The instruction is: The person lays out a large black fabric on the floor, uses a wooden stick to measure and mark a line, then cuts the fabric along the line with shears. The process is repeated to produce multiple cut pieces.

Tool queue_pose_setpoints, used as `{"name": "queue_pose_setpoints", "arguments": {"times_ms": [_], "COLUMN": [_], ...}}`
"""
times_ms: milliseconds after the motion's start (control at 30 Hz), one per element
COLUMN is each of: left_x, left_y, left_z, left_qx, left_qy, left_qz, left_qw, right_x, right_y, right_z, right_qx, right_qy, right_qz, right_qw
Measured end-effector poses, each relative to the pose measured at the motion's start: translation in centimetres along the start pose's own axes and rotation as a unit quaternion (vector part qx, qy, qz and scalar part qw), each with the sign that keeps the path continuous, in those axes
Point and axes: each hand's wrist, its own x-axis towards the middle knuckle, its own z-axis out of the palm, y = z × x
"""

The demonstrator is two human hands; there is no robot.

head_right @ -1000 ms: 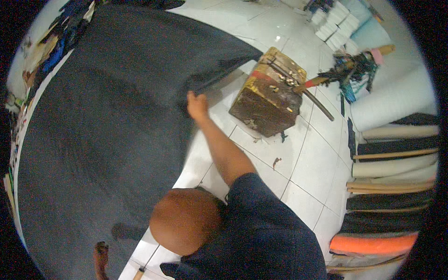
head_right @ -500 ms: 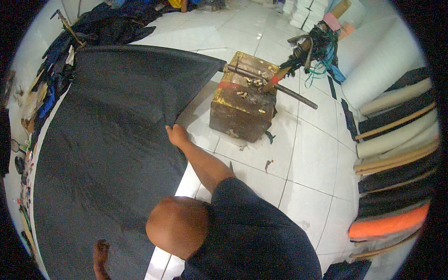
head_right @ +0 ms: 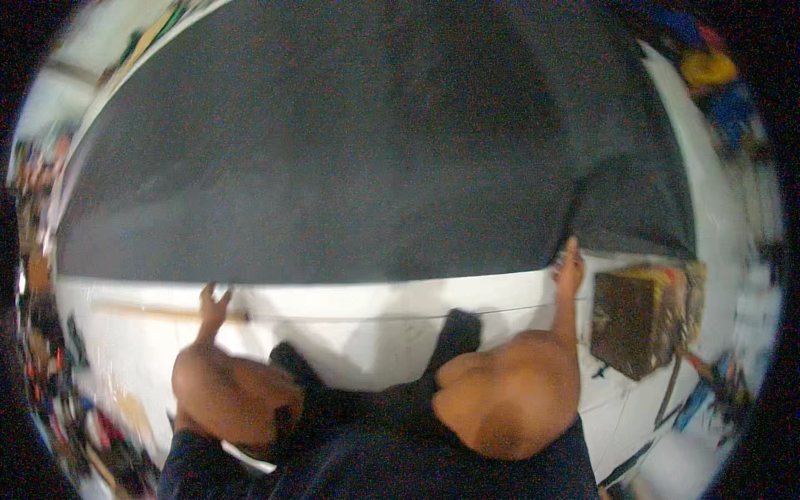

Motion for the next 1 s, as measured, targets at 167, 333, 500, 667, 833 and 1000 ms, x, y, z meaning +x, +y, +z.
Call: {"name": "queue_pose_setpoints", "arguments": {"times_ms": [167,333,500,667,833,1000], "left_x": [-4.4,-2.6,-2.0,-2.4,-0.3,-1.1], "left_y": [6.7,8.8,7.1,6.8,8.6,5.4], "left_z": [2.7,3.9,3.3,2.9,6.0,4.4], "left_qx": [0.002,0.034,0.042,0.088,0.095,0.081], "left_qy": [-0.005,-0.025,-0.052,-0.026,-0.016,-0.039], "left_qz": [0.074,0.141,0.145,0.193,0.301,0.251], "left_qw": [0.997,0.989,0.987,0.977,0.949,0.964], "right_x": [-4.2,0.8,0.4,0.7,7.1,-2.8], "right_y": [0.3,2.7,0.3,0.3,4.0,-1.6], "right_z": [0.7,0.0,2.6,5.2,-5.2,1.8], "right_qx": [-0.164,-0.128,-0.18,-0.157,-0.239,-0.39], "right_qy": [-0.059,-0.018,-0.039,-0.01,0.073,0.052], "right_qz": [-0.003,-0.044,-0.04,-0.068,-0.128,-0.074], "right_qw": [0.985,0.991,0.982,0.985,0.96,0.916]}}
